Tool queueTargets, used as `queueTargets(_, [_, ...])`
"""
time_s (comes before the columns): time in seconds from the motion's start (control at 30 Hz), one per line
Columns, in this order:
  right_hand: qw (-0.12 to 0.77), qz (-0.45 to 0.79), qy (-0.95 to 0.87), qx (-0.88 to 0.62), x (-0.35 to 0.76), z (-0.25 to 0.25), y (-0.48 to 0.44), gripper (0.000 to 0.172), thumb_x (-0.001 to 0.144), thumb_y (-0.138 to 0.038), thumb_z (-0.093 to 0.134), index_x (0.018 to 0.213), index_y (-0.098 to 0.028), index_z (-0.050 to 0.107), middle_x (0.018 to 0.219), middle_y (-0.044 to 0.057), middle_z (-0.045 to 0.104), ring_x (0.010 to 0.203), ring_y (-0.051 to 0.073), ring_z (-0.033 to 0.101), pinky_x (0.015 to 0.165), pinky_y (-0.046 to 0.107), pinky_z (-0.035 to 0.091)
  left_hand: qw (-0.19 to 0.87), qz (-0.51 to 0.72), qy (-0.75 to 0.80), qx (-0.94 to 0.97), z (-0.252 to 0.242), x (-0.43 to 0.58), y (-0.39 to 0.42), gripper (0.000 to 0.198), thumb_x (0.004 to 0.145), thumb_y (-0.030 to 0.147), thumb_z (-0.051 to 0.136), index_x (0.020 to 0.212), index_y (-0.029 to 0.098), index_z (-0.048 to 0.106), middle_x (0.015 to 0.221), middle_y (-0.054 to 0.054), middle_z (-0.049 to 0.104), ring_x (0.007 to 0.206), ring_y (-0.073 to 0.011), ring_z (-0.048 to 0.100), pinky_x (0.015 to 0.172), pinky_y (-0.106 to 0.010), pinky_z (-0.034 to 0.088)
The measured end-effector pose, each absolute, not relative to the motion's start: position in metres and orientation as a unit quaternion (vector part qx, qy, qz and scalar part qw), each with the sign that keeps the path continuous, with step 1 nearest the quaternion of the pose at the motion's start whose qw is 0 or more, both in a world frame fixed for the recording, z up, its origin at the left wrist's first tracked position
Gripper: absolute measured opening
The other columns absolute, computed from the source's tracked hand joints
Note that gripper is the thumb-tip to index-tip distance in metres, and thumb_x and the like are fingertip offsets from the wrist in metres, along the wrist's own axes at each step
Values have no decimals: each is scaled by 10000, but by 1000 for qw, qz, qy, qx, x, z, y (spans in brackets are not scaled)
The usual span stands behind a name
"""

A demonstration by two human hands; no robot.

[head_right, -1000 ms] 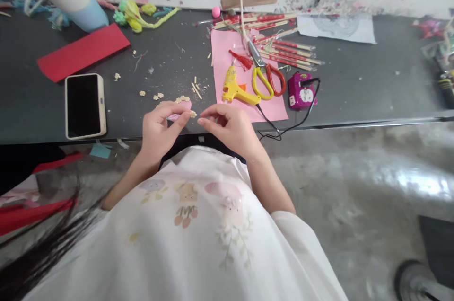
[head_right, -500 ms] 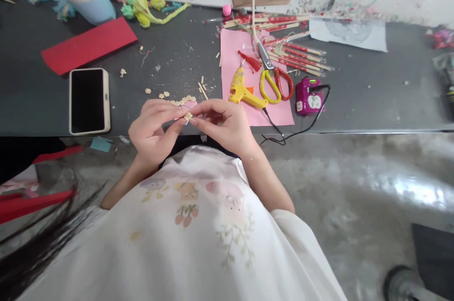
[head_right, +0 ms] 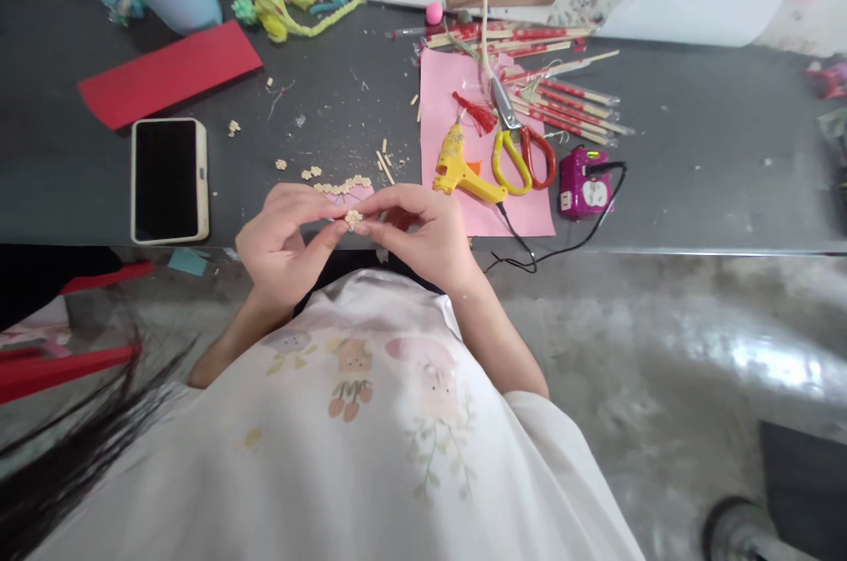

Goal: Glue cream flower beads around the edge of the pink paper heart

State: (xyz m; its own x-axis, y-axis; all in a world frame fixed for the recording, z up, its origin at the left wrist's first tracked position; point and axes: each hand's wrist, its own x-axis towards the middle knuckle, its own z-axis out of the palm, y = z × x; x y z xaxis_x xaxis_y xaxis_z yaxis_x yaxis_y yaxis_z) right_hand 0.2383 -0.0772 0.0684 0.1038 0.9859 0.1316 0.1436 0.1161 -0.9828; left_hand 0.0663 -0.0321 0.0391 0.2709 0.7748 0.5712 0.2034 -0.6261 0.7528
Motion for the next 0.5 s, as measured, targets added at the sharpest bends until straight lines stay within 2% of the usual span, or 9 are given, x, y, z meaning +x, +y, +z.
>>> queueTargets(0.2, [504,382,-542,-553,237,65,-78,254,740,-486,795,830,-249,779,808,11,729,617,111,602,551,258,509,290,506,324,745,40,66,-33,65,890,343,686,886,296,731,828,26,754,826,-166,672,838,-372,529])
queueTargets(0.5, [499,388,-533,-563,236,64,-77,322,750,-559,756,764,-238,761,711,10,705,615,126,612,571,269,516,327,482,336,740,44,67,-34,182,919,389,640,799,258,676,778,2,720,815,-162,644,829,-363,526])
